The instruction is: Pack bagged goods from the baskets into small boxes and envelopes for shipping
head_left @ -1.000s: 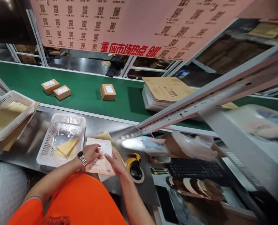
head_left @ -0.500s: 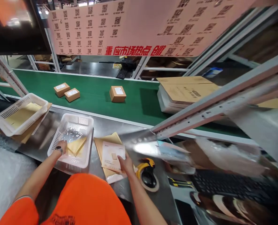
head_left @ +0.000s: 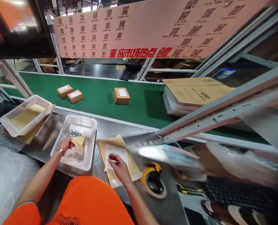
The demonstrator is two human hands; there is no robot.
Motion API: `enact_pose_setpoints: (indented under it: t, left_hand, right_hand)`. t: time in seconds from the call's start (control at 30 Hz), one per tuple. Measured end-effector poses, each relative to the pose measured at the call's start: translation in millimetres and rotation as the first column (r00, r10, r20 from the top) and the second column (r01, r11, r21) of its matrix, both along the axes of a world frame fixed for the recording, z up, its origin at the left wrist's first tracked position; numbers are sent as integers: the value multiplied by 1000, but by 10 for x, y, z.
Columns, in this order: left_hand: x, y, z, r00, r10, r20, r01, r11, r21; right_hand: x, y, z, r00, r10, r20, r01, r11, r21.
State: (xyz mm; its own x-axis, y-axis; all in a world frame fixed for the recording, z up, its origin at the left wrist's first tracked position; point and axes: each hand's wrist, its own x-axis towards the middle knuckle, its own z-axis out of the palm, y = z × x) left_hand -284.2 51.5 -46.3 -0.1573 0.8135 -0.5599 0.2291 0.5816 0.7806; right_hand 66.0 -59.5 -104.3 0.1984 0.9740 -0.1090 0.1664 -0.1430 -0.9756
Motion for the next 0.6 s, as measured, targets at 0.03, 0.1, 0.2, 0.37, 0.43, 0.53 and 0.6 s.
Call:
enact_pose_setpoints:
  t: [0.03,0.1,0.2,0.37,0.43,0.53,0.6]
  left_hand:
    - [90,-18,57,997,23,71,-23,1000,1]
    - [297,-55,161,978,57,201,-57,998,-5]
    - [606,-103,292,927,99,361,-93,995,-34]
    - [924,-152,449,674,325,663,-175,943,-283]
    - [997,-173,470,633,349,691,-164,933,-320]
    - [1119,-224,448,588,373,718,-144,921,-361]
    - [1219,-278,409,564,369,739,-96,918,-385]
  right_hand:
    - [-144,4,113,996,80,45,-85,991,100]
    - [-408,44,317,956,206,207,-264,914,308]
    - [-669,142,496,872,223,435,-432,768,472]
    - [-672,201,522,843,-29,537,-339,747,572]
    - [-597,163,512,846,-50,531,-316,754,575]
    - [-500,97,470,830,-84,551,-303,762,572]
    - [-447,80,415,801,-151,579,-280,760,586]
